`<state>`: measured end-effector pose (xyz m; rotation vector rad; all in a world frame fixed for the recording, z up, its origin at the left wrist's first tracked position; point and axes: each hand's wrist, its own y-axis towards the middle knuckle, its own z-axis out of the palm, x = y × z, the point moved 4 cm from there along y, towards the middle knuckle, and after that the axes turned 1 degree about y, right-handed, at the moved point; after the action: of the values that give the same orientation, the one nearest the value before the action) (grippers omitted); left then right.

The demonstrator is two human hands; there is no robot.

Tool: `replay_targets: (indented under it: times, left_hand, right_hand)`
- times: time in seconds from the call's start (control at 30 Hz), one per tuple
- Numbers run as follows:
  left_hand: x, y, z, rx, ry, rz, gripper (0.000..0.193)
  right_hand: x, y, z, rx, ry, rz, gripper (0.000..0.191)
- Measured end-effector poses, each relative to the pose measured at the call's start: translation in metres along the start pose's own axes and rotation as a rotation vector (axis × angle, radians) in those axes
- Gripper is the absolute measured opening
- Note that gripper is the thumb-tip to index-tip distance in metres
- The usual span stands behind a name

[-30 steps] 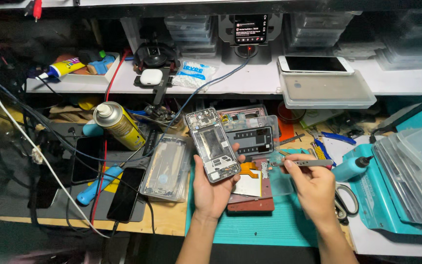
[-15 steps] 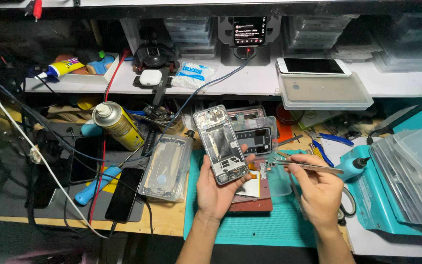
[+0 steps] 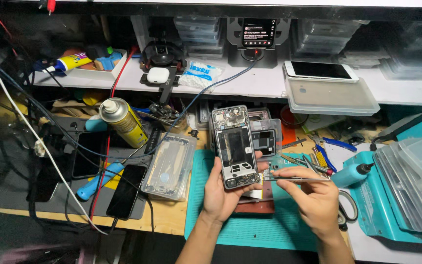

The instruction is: The person disassembles a smartphone at a repair workbench, using tweezers to pry and lift the internal flex cable and components out of the phone frame. They reposition the phone repeatedly, work on the midframe and back cover, and handle small internal parts while picking at connectors with the tweezers.

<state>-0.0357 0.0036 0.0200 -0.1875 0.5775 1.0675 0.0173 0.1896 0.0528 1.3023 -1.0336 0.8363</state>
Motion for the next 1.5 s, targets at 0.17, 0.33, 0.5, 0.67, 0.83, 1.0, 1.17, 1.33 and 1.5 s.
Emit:
replay_targets:
  times: [0.17, 0.33, 0.5, 0.67, 0.83, 1.0, 1.17, 1.33, 1.5]
  left_hand:
    - [0.002, -0.001, 0.001, 0.037, -0.003, -0.028, 0.078]
    - [0.002, -0.002, 0.002, 0.056, -0.013, -0.024, 0.078]
    - [0.000, -0.002, 0.002, 0.047, -0.061, -0.017, 0.076]
    - [0.001, -0.001, 0.000, 0.036, -0.066, -0.016, 0.076]
    - [0.001, -0.001, -0.001, 0.018, -0.057, -0.013, 0.075]
    - [0.002, 0.000, -0.002, 0.009, -0.030, -0.009, 0.074]
    - [0.005, 0.000, -0.007, 0.044, 0.020, -0.024, 0.076]
    - [0.006, -0.002, -0.010, 0.096, 0.109, 0.015, 0.074]
    - [0.005, -0.005, -0.007, 0.096, 0.233, 0.067, 0.066]
  right_hand:
    - [0.005, 0.000, 0.010, 0.059, -0.050, -0.053, 0.018]
    - [0.005, 0.000, 0.011, 0.041, -0.108, -0.070, 0.018]
    - [0.006, 0.001, 0.008, 0.002, -0.153, -0.044, 0.018]
    - [0.009, 0.001, 0.009, 0.001, -0.096, -0.043, 0.019]
    - [0.013, 0.002, 0.011, 0.024, -0.058, -0.071, 0.021]
    - [0.013, 0.001, 0.012, 0.034, -0.045, -0.055, 0.022]
    - [0.013, 0.003, 0.016, 0.097, -0.033, -0.088, 0.023]
    - [0.012, 0.005, 0.018, 0.147, -0.038, -0.031, 0.022]
    - [0.013, 0.006, 0.025, 0.197, -0.135, -0.073, 0.018]
